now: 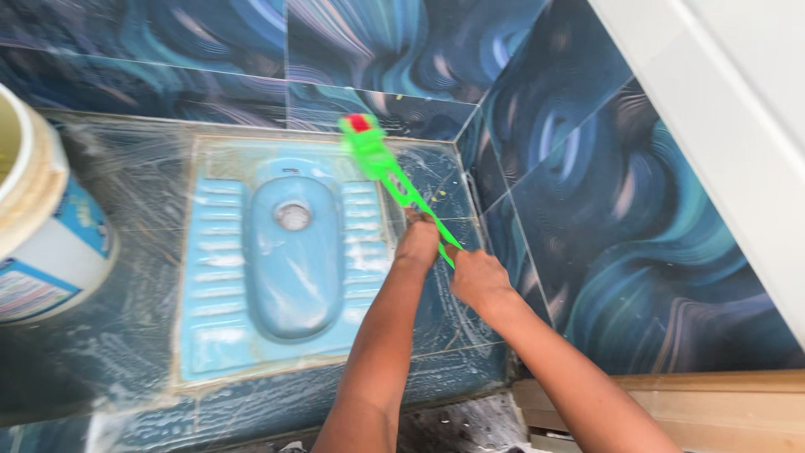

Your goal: The person scrubs a blue squat toilet with a green long-handled brush, repeatedly cleaning the bowl and surrounding floor area. A white bucket with a yellow scoop is visible nearby.

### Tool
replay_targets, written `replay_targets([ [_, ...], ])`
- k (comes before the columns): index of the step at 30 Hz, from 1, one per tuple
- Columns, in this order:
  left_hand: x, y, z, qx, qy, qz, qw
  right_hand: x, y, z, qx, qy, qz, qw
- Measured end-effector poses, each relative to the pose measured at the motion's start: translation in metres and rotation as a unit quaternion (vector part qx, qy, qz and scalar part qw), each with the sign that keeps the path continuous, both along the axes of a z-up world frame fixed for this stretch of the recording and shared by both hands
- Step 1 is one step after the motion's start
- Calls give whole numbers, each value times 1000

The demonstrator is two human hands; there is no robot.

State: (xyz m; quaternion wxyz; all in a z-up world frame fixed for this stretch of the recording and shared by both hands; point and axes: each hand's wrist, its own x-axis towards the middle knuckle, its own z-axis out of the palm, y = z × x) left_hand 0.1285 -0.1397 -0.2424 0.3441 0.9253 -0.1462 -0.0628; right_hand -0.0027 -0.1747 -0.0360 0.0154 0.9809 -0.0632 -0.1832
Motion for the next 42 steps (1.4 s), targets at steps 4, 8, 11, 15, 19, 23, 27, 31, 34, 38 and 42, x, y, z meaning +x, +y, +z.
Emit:
replay_targets([
  [4,-7,-30,38,18,73,-113,991,-16,-16,-3,45,-19,-110,993],
  [8,-5,10,56,42,104,-109,988,-8,15,-13,71,-18,-102,992],
  [11,4,63,56,147,32,-156,976,8,54,-24,90,5,-69,994],
  [15,10,118,55,206,-24,-155,966,22,99,-30,157,13,-32,987],
  [19,9,166,65,255,-33,-148,955,27,140,-20,199,21,-25,979],
  [23,-10,221,69,271,-9,-108,956,16,186,-21,209,35,4,977],
  [27,-14,277,76,299,-18,-59,952,19,224,-19,218,47,39,974],
  [31,-18,342,66,315,19,46,948,24,252,-18,176,82,114,974],
  [34,-19,397,43,282,-10,129,951,30,273,-23,230,23,175,957],
  [38,-14,406,-4,343,-109,175,916,32,274,-36,230,2,192,954],
  [42,24,340,-31,264,-102,191,940,41,229,-43,235,-24,152,960],
])
